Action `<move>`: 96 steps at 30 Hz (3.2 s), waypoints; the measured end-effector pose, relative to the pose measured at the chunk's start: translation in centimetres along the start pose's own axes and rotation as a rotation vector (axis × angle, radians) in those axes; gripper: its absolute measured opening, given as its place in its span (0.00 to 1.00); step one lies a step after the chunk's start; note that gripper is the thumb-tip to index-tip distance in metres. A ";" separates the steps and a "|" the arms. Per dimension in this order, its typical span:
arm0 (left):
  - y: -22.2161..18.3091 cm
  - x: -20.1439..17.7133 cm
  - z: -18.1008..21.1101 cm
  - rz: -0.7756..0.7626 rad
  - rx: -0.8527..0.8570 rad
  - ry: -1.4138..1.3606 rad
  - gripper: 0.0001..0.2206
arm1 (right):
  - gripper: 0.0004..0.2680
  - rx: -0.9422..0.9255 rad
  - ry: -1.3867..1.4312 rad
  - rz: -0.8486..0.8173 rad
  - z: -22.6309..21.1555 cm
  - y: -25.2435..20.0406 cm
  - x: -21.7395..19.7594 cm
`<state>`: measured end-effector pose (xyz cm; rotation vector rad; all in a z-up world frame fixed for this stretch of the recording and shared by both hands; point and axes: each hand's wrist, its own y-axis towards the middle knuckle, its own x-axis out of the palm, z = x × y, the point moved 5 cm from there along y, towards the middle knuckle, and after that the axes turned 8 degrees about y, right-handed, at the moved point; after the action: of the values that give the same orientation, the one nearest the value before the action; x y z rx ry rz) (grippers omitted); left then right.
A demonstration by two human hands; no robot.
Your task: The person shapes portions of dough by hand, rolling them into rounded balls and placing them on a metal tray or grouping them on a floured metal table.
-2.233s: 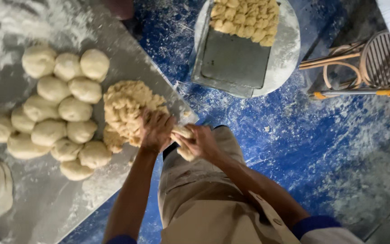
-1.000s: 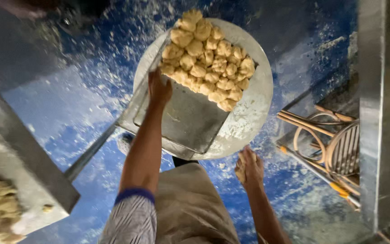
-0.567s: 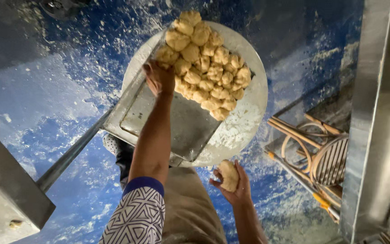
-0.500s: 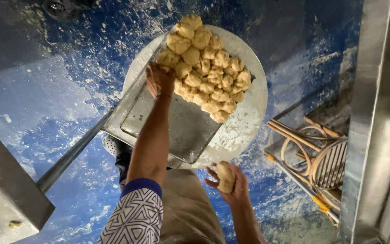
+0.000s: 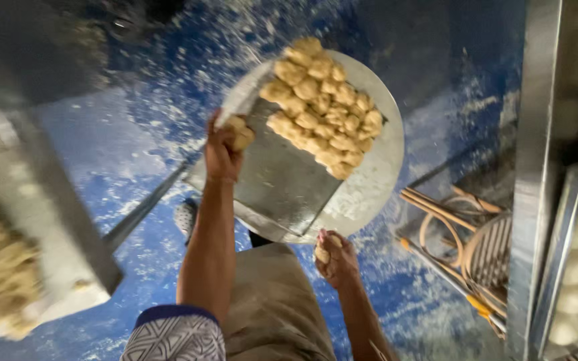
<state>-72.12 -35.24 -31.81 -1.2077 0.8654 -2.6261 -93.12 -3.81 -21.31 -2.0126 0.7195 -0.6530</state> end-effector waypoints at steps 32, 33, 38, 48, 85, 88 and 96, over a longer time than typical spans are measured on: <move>-35.7 -14.2 29.0 -0.256 0.250 0.650 0.12 | 0.23 -0.501 -0.602 -0.285 9.5 -20.0 30.1; -35.5 -14.7 29.0 -0.150 0.285 0.628 0.10 | 0.18 -0.353 -0.280 -0.433 9.5 -20.1 30.2; -36.4 -12.6 29.8 0.004 0.232 0.621 0.14 | 0.16 -0.554 0.041 -0.730 7.8 -25.4 34.6; -39.5 -6.8 32.0 -0.417 0.275 0.680 0.14 | 0.21 -1.201 -0.859 -0.914 6.0 -30.6 38.5; -30.9 -20.8 39.2 0.304 0.390 0.642 0.24 | 0.17 -1.574 -1.232 -0.467 13.3 -15.9 46.6; -26.1 -17.9 36.6 -0.003 0.365 0.073 0.28 | 0.17 -1.326 -1.114 -0.472 15.3 -12.5 49.6; -22.2 -18.1 35.1 0.054 0.504 0.298 0.24 | 0.07 -0.740 -1.400 -0.490 12.8 -9.5 47.8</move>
<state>-31.65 -26.51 -13.38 -0.6689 0.2251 -2.7723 -48.95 -25.83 -10.98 -2.6332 -0.4801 0.9367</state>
